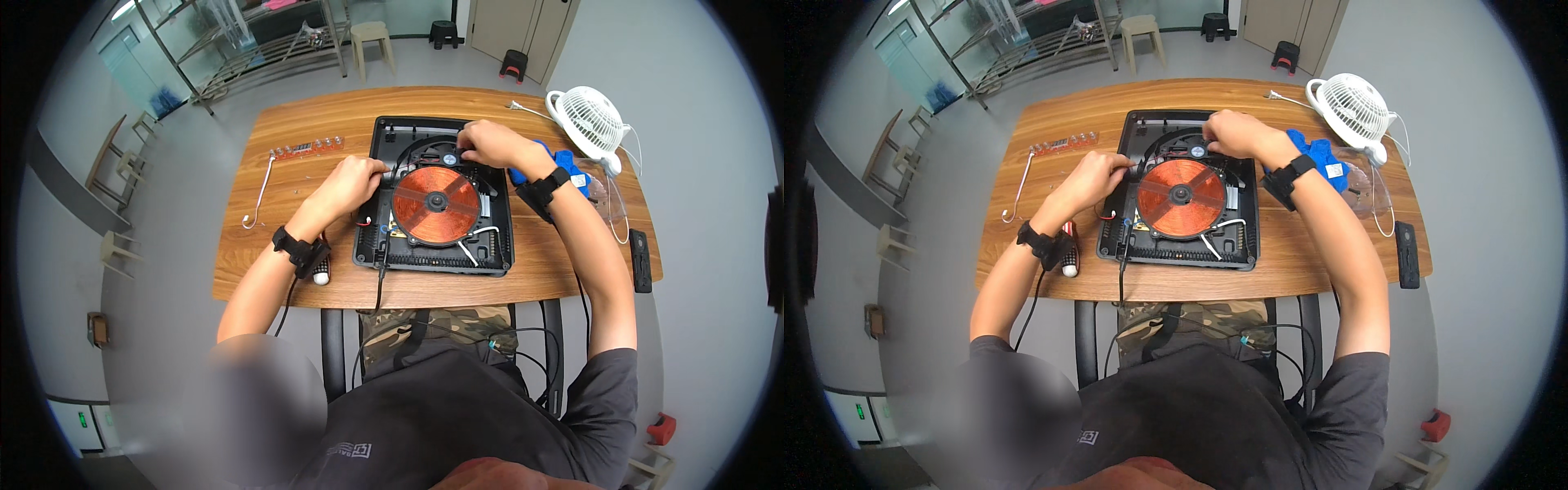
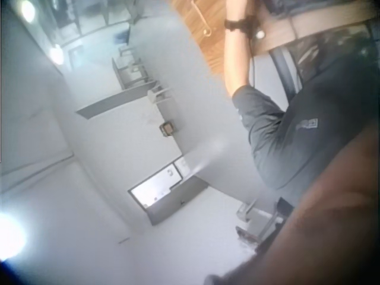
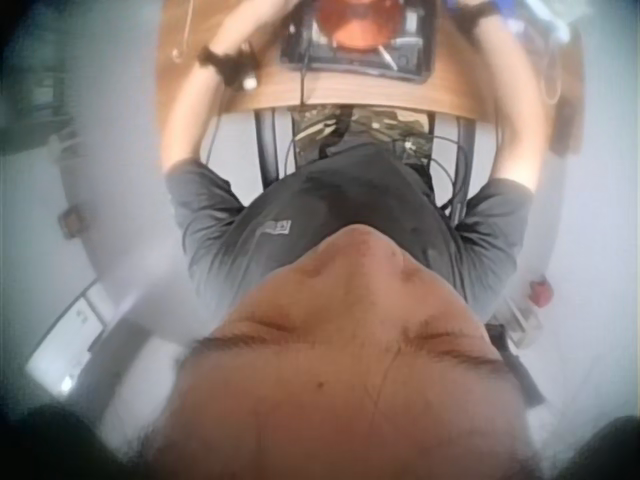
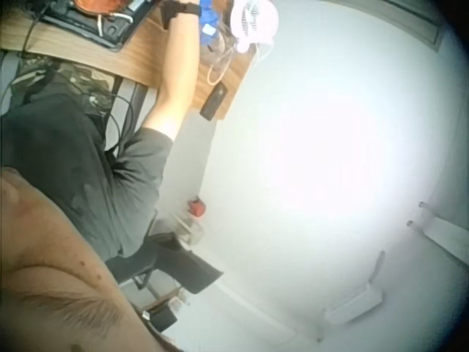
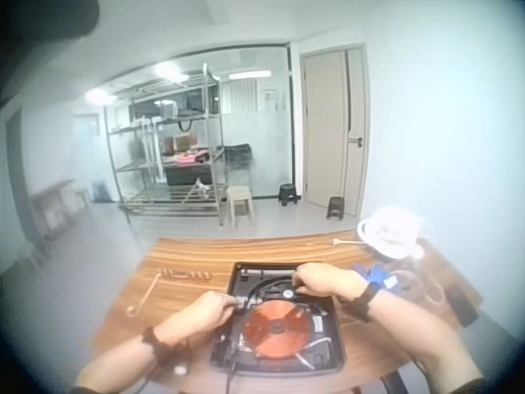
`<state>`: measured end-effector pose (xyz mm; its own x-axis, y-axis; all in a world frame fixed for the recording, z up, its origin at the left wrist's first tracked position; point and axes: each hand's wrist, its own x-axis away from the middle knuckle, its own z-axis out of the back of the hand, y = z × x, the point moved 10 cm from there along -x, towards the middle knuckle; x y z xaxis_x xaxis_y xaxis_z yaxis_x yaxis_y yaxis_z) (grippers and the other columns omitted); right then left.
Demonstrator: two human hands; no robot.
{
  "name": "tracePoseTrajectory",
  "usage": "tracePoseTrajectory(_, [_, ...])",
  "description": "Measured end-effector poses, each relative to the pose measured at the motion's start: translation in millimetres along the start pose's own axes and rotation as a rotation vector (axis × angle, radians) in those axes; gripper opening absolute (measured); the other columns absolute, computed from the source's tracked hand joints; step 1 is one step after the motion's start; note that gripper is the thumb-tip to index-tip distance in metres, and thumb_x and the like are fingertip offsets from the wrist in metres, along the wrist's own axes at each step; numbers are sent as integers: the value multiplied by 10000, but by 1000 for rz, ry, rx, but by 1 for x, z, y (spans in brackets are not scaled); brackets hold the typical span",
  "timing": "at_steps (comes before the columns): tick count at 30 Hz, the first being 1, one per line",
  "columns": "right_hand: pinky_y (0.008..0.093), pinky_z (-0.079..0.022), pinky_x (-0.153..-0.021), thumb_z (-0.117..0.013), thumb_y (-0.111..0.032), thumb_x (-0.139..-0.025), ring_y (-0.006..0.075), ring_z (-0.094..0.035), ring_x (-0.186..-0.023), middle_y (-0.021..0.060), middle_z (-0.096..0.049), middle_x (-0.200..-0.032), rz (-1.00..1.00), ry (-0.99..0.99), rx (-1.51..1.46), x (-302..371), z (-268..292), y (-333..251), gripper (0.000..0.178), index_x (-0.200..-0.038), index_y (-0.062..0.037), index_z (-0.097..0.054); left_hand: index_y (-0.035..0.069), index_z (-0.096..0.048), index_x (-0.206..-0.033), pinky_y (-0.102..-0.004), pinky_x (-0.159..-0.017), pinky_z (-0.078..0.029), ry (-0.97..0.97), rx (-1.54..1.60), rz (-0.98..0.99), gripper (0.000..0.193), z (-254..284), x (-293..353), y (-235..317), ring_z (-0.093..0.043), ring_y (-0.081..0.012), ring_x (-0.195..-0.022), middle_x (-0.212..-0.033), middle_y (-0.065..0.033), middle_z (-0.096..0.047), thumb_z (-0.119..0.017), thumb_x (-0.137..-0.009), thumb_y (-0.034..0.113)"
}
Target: The person assembles an electronic device on a wooden table, using a screwdriver to secure components and attaching a circuit board with LEDs. They manipulate wires and fasten parts within a black plastic housing containing a copper-colored disc.
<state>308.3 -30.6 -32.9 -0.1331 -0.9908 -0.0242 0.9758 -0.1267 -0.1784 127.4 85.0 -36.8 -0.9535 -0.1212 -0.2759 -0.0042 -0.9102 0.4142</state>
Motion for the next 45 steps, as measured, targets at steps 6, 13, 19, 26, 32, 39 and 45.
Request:
tracePoseTrajectory(6, [445,-520,-989,-660,-73,-873,377,-646,-1122,188,-689,-1123,166,-3,-92,-23,-17,-48,278,-1136,0,-710,-20,-750,-1058,-478,-868,-570,23,-45,23,224,1,-4,-10,-704,-425,-937,-978,-260,-723,-600,-903,41])
tracePoseTrajectory(13, [437,-509,-1003,-609,-67,-878,370,-637,-1158,200,-684,-1214,171,-138,-82,-29,-36,-60,437,-1310,-76,-678,-36,-738,-1055,-479,-852,-572,51,-139,66,219,-3,-11,-22,-702,-412,-941,-968,-261,-722,-605,-894,27])
tracePoseTrajectory(19, [440,-516,-993,-596,-90,-919,366,-638,-1141,185,-684,-1183,239,-103,11,-28,-41,-69,405,-1316,-50,-665,-28,-732,-1035,-490,-852,-571,-3,-261,128,211,-11,-22,-22,-693,-429,-946,-974,-258,-716,-582,-901,35])
tracePoseTrajectory(26, [446,-509,-1006,-589,-79,-909,373,-632,-1152,173,-676,-1215,180,-95,-56,-27,-40,-58,466,-1373,-70,-629,-28,-724,-1030,-497,-846,-572,149,-190,99,207,9,-22,-14,-690,-442,-941,-997,-256,-712,-570,-911,43])
tracePoseTrajectory(32, [438,-505,-1025,-594,-106,-911,350,-606,-1204,152,-654,-1263,153,-149,64,-27,-43,-68,477,-1386,-115,-634,-5,-737,-1085,-496,-850,-568,-48,-279,145,246,-14,-18,-34,-686,-435,-941,-982,-251,-705,-574,-905,31])
tracePoseTrajectory(39, [438,-505,-1033,-609,-143,-902,331,-590,-1237,134,-638,-1299,100,-199,79,-30,-47,-67,480,-1381,-122,-634,30,-745,-1132,-502,-815,-562,-76,-252,70,247,-7,5,-9,-680,-428,-909,-1016,-224,-617,-634,-917,76])
tracePoseTrajectory(45, [442,-513,-1005,-596,-159,-888,348,-621,-1186,153,-643,-1262,127,-158,97,-31,-45,-72,484,-1368,-120,-643,33,-747,-1145,-471,-802,-562,-143,-248,123,259,-13,22,-1,-674,-409,-897,-1007,-197,-593,-687,-897,77])
